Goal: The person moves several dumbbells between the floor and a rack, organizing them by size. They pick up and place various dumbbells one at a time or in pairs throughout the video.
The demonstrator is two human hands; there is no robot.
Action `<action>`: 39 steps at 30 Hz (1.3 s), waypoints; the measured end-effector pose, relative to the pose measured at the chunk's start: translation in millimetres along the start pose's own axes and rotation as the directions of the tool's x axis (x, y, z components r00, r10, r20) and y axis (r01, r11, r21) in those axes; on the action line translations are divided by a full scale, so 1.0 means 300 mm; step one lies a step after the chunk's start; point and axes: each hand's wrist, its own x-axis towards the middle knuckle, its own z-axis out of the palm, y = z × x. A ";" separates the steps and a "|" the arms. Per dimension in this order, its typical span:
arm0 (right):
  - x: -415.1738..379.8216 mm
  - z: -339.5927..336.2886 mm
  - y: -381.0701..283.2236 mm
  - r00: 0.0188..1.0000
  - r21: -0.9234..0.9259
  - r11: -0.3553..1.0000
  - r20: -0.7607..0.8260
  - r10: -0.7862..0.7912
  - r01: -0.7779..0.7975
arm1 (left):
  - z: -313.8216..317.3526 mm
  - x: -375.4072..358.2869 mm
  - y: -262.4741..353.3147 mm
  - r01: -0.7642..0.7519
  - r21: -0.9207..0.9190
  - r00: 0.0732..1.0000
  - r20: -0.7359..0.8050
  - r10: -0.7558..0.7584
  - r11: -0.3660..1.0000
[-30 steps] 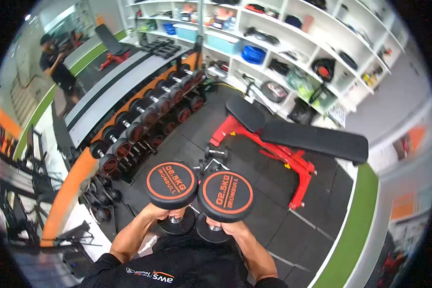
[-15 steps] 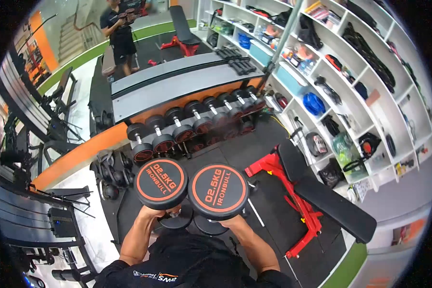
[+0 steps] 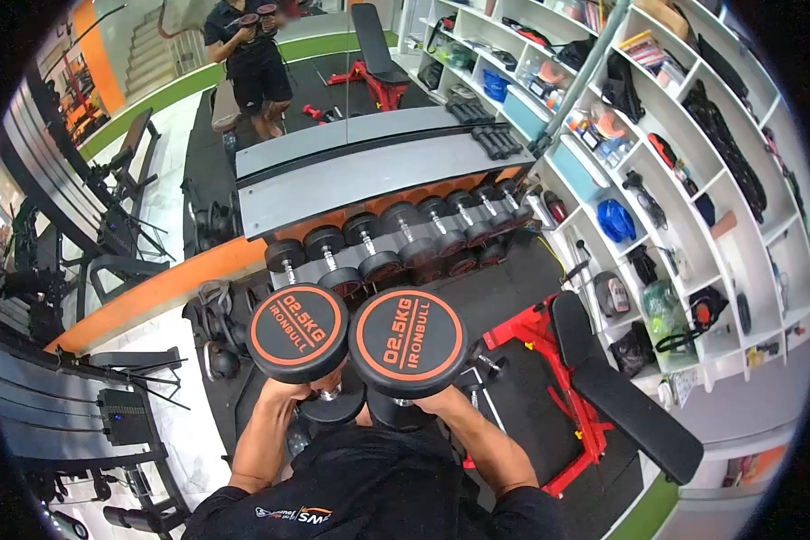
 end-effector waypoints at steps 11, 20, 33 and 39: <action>0.187 -0.031 -0.019 0.951 0.325 0.897 0.039 0.306 -0.301 | -0.098 0.158 0.030 0.172 -0.049 0.985 0.002 -0.172 0.984; 0.396 -0.244 0.047 0.969 0.416 0.888 -0.060 0.241 -0.195 | -0.104 0.551 0.056 0.265 0.031 0.953 0.143 -0.266 0.964; 0.625 -0.676 0.127 0.865 0.139 0.958 -0.412 0.287 -0.251 | -0.052 1.244 -0.038 0.445 0.009 0.849 0.315 -0.425 0.895; 0.735 -0.754 0.101 0.844 -0.101 0.966 -0.514 0.154 -0.238 | -0.042 1.395 -0.034 0.406 0.055 0.871 0.280 -0.405 0.912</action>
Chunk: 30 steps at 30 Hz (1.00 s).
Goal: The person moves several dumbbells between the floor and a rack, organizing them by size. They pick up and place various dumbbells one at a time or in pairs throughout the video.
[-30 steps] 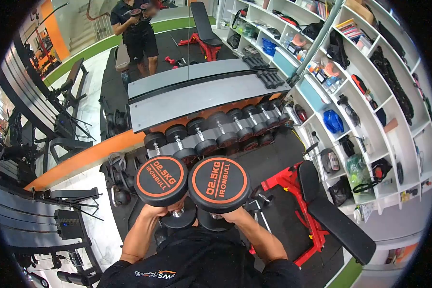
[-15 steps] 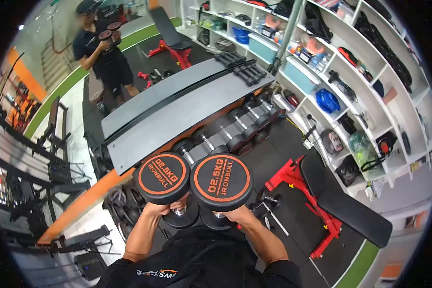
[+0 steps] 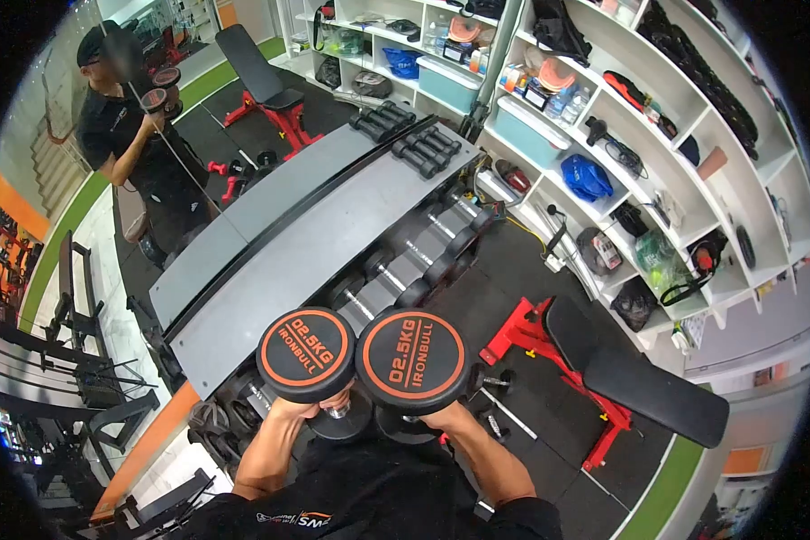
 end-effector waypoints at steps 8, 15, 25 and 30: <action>0.203 0.005 0.022 0.976 0.227 0.956 -0.063 0.208 -0.188 | -0.095 0.178 0.124 0.014 -0.030 0.992 0.125 -0.010 0.999; 0.272 -0.086 0.097 0.996 0.148 0.988 -0.081 0.047 -0.034 | -0.142 0.340 0.116 -0.038 0.016 0.990 0.134 0.036 0.999; 0.418 -0.468 0.133 0.988 0.250 0.968 -0.137 0.066 -0.030 | -0.082 0.721 -0.001 -0.054 -0.245 0.983 0.157 0.095 0.968; 0.461 -0.797 0.148 0.986 0.225 0.973 -0.146 0.078 -0.043 | 0.123 0.975 -0.109 -0.161 -0.281 0.985 0.016 0.172 0.946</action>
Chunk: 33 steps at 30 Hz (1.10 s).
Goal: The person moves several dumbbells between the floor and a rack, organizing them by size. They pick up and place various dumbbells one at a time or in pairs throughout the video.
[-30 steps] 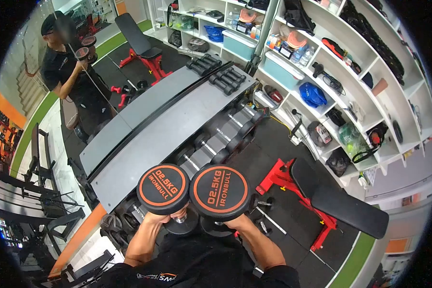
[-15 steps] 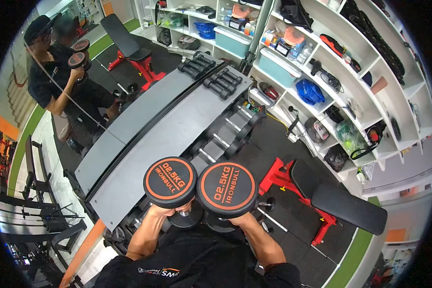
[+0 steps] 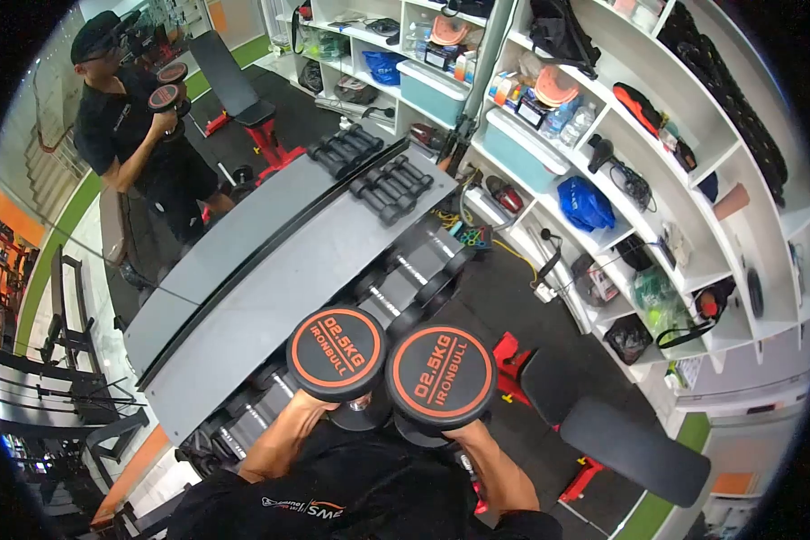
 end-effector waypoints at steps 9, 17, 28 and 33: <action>0.129 -0.390 -0.063 0.997 -0.014 0.999 -0.057 0.042 -0.043 | 0.119 0.305 -0.286 0.194 0.004 0.976 0.102 -0.193 0.981; 0.252 -0.485 -0.017 0.994 0.269 0.957 0.034 0.100 -0.106 | 0.086 0.404 -0.307 0.228 0.015 0.966 0.122 -0.228 0.974; 0.433 -0.358 -0.119 0.992 0.189 0.981 0.128 0.005 -0.029 | 0.051 0.418 -0.190 -0.129 0.175 0.975 -0.159 0.157 0.976; 0.529 -0.256 -0.122 0.978 0.191 0.979 0.207 0.035 -0.076 | -0.006 0.406 -0.078 -0.152 0.163 0.950 -0.249 0.189 0.975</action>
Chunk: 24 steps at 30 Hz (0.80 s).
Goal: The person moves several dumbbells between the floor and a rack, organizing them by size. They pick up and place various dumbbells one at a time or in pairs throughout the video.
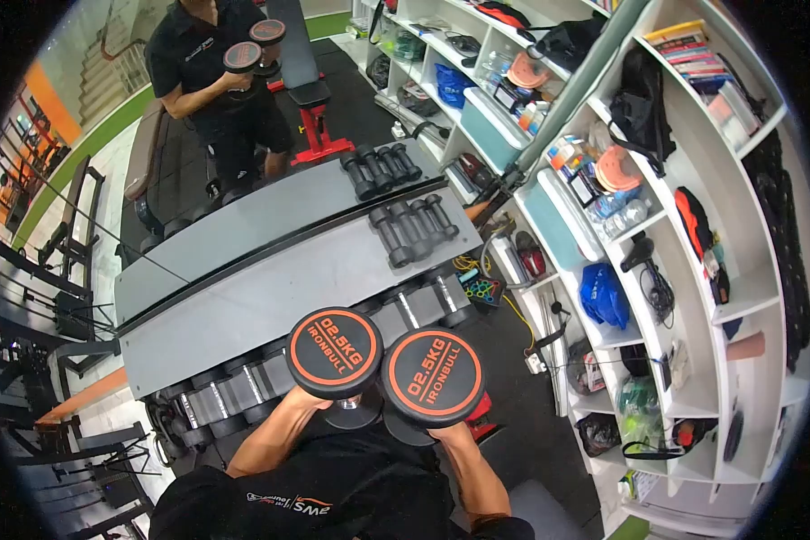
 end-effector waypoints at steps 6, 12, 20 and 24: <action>0.145 0.025 -0.019 0.994 0.005 0.999 0.096 0.050 -0.051 | 0.027 0.056 0.112 -0.094 -0.050 0.990 0.104 0.099 0.994; 0.346 -0.071 -0.082 0.958 -0.001 0.992 0.258 0.125 -0.129 | 0.053 0.164 0.018 -0.107 0.052 0.993 -0.045 0.109 0.993; 0.600 -0.197 -0.184 0.847 -0.043 0.973 0.485 0.218 -0.226 | 0.173 0.260 -0.087 -0.078 0.184 0.956 -0.265 0.125 0.980; 0.676 -0.189 -0.223 0.800 -0.124 0.963 0.537 0.266 -0.238 | 0.213 0.276 -0.133 -0.172 0.178 0.897 -0.378 0.228 0.969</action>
